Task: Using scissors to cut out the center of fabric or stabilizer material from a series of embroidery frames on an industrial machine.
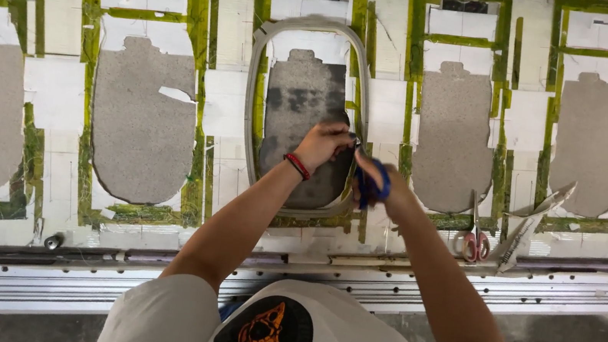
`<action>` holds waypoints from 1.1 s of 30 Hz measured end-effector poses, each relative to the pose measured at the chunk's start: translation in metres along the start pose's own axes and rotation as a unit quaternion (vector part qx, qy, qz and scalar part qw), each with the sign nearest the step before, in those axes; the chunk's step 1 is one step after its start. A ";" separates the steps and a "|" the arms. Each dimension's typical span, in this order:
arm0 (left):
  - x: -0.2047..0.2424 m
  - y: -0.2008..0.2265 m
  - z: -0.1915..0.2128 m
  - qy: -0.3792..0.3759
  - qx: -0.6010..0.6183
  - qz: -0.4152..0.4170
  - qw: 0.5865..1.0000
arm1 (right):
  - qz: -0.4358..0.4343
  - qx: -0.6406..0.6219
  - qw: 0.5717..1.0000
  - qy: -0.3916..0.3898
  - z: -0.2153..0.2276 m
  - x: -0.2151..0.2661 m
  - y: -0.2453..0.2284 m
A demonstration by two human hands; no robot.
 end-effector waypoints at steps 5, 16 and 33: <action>-0.012 -0.029 0.000 -0.001 0.011 -0.004 1.000 | 0.016 0.035 0.999 0.010 -0.007 -0.014 0.008; 0.000 -0.005 0.002 -0.012 0.008 0.011 1.000 | 0.029 -0.014 0.999 0.029 -0.002 -0.009 -0.004; -0.057 0.001 0.006 0.065 -0.168 -0.002 0.984 | 0.015 -0.019 0.998 0.064 -0.007 -0.032 0.012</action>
Point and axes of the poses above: each hand's wrist, its own x-axis away from the middle knuckle, its own z-axis out of the back of the hand, y = z × x, the point moved 2 cm from there along -x, towards the middle knuckle, and after that the axes turned 6 degrees about -z, right-handed, at the moved point
